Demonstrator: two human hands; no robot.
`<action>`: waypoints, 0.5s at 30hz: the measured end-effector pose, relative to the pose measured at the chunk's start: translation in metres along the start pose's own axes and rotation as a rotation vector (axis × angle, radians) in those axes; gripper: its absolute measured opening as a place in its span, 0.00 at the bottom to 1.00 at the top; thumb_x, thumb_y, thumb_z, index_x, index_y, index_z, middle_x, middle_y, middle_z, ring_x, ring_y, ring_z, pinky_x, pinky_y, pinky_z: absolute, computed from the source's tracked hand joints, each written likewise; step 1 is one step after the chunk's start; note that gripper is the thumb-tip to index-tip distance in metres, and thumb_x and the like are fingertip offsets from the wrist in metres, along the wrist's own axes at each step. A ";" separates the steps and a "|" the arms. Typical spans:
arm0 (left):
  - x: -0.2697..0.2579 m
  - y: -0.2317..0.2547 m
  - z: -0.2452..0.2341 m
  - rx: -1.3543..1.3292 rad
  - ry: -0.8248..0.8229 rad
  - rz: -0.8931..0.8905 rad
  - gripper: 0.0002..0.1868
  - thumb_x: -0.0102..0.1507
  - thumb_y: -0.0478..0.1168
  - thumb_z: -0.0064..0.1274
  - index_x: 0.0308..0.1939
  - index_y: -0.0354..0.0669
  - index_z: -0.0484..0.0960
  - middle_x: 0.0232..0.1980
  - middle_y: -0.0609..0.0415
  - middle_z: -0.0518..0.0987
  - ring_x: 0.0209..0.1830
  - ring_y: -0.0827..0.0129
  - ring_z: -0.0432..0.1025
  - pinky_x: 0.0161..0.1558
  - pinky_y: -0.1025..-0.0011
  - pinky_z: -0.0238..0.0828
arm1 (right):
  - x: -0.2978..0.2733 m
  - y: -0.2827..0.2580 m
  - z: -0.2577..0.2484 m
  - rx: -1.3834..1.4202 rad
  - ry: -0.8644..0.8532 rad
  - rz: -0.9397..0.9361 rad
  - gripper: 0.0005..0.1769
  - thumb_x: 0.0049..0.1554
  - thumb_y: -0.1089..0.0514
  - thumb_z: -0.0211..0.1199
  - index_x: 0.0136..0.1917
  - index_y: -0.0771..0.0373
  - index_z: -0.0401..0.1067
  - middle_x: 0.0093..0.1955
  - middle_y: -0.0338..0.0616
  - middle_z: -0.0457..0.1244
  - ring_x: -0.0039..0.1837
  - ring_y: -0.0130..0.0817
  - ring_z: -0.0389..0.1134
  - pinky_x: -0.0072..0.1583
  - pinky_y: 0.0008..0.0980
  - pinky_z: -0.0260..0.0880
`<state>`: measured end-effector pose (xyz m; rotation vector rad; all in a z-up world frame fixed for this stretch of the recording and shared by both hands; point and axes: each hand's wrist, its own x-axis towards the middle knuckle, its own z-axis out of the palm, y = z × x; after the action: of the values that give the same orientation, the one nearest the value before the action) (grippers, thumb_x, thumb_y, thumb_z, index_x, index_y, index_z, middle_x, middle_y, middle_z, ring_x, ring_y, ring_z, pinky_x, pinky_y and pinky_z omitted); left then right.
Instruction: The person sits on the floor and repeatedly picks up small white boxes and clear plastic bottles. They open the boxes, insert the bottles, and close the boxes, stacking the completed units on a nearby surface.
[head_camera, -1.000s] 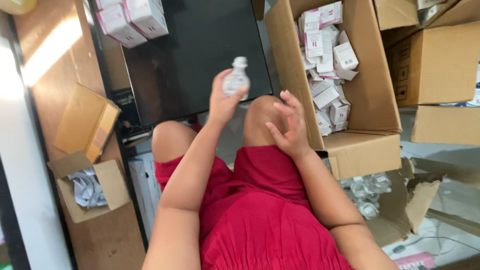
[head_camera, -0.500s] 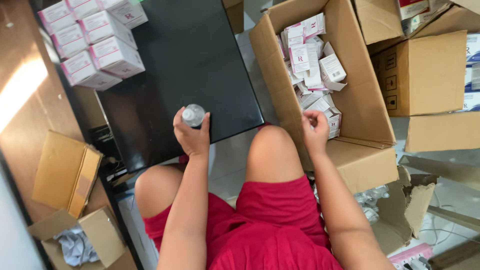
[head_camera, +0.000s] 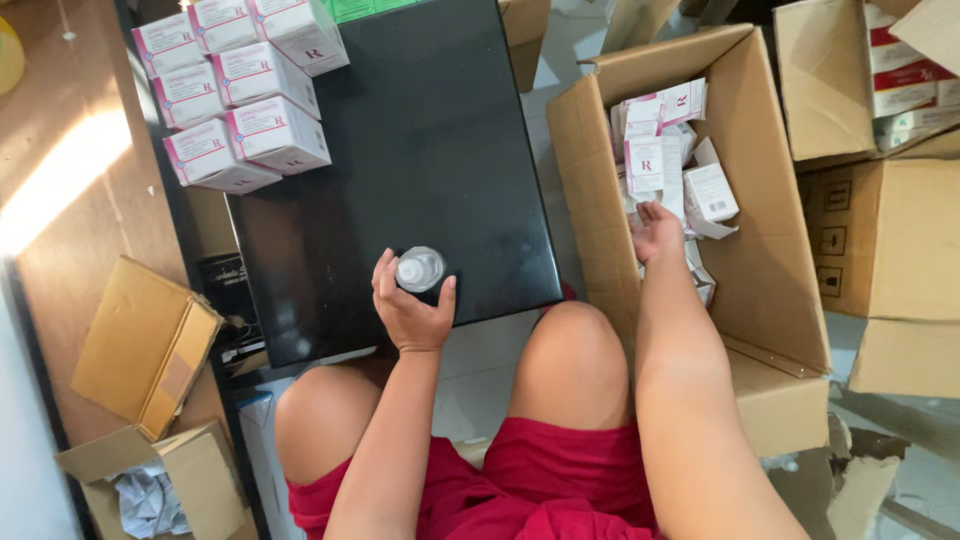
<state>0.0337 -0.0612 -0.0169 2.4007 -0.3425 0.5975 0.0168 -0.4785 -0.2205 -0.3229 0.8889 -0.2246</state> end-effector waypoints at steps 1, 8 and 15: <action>-0.003 0.000 0.001 -0.003 -0.005 -0.005 0.46 0.56 0.50 0.70 0.68 0.40 0.56 0.69 0.36 0.68 0.67 0.42 0.67 0.66 0.48 0.64 | -0.007 0.000 -0.005 0.032 -0.008 -0.017 0.29 0.62 0.52 0.58 0.72 0.67 0.60 0.75 0.49 0.55 0.78 0.53 0.50 0.79 0.59 0.48; -0.009 -0.007 0.007 0.027 0.018 -0.083 0.43 0.60 0.45 0.69 0.70 0.41 0.57 0.68 0.40 0.71 0.68 0.44 0.67 0.69 0.49 0.60 | -0.075 -0.027 -0.016 0.022 0.057 -0.072 0.30 0.62 0.49 0.57 0.75 0.54 0.56 0.77 0.45 0.49 0.82 0.55 0.44 0.79 0.59 0.41; -0.009 -0.019 0.012 -0.028 0.173 -0.224 0.50 0.63 0.36 0.62 0.77 0.30 0.42 0.80 0.27 0.46 0.83 0.34 0.44 0.80 0.45 0.44 | -0.085 -0.022 -0.022 -0.025 0.150 0.087 0.34 0.61 0.45 0.60 0.78 0.50 0.57 0.80 0.47 0.51 0.83 0.49 0.45 0.78 0.54 0.43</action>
<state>0.0368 -0.0529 -0.0397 2.2996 -0.0075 0.6845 -0.0538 -0.4753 -0.1645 -0.2927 1.0525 -0.1583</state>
